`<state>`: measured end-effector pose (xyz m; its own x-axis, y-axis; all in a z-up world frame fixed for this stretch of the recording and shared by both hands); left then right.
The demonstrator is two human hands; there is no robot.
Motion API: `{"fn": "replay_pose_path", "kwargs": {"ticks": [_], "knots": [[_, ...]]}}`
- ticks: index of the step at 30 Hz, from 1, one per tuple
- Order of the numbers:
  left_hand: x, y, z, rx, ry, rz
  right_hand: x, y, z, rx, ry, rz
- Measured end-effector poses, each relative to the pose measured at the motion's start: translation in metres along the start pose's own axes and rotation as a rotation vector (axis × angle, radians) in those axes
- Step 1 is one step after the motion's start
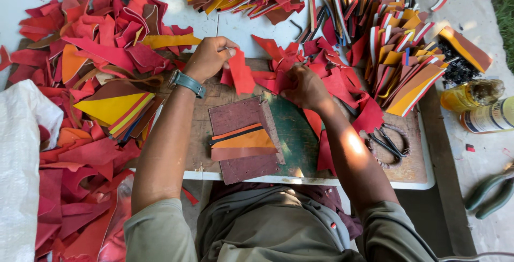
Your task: The person cuts small red leather pieces using shears, aligns them on a template, and stacks the finished pieces on the table. The person repeatedly picks up pieces, trims edges, and places them into a growing pile.
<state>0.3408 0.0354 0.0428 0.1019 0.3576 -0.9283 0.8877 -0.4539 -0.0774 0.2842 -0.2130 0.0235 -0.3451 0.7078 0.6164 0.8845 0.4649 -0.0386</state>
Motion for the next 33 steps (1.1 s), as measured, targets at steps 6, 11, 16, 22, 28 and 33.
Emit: {"fn": "replay_pose_path", "kwargs": {"ticks": [6,11,16,22,28,33], "knots": [[-0.002,0.002,0.028,0.091,-0.080,-0.018,-0.026,-0.007,0.016,0.186,0.207,0.272],[-0.015,-0.001,0.013,-0.110,0.415,0.053,-0.009,-0.005,0.015,0.105,0.069,0.147],[-0.042,-0.033,-0.003,-0.297,0.533,0.157,-0.017,0.000,0.018,0.086,0.140,0.068],[-0.078,-0.132,0.084,-0.143,0.516,0.303,-0.049,-0.040,0.010,0.137,0.885,0.123],[-0.070,-0.190,0.177,-0.057,0.562,0.210,-0.017,-0.084,0.042,0.342,0.752,0.266],[-0.054,-0.194,0.187,-0.050,0.601,0.180,-0.003,-0.088,0.073,0.398,0.662,0.326]]}}
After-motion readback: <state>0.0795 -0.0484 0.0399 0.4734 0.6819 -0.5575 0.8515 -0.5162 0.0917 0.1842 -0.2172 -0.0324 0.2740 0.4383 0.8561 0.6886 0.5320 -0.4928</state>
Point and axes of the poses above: each hand's wrist, its own y-axis towards the middle knuckle, its own z-axis out of the palm, x = y × z, the point moved 10 cm from there along y, towards the middle knuckle, and after that the axes turned 12 degrees about x, right-handed, at the moved point
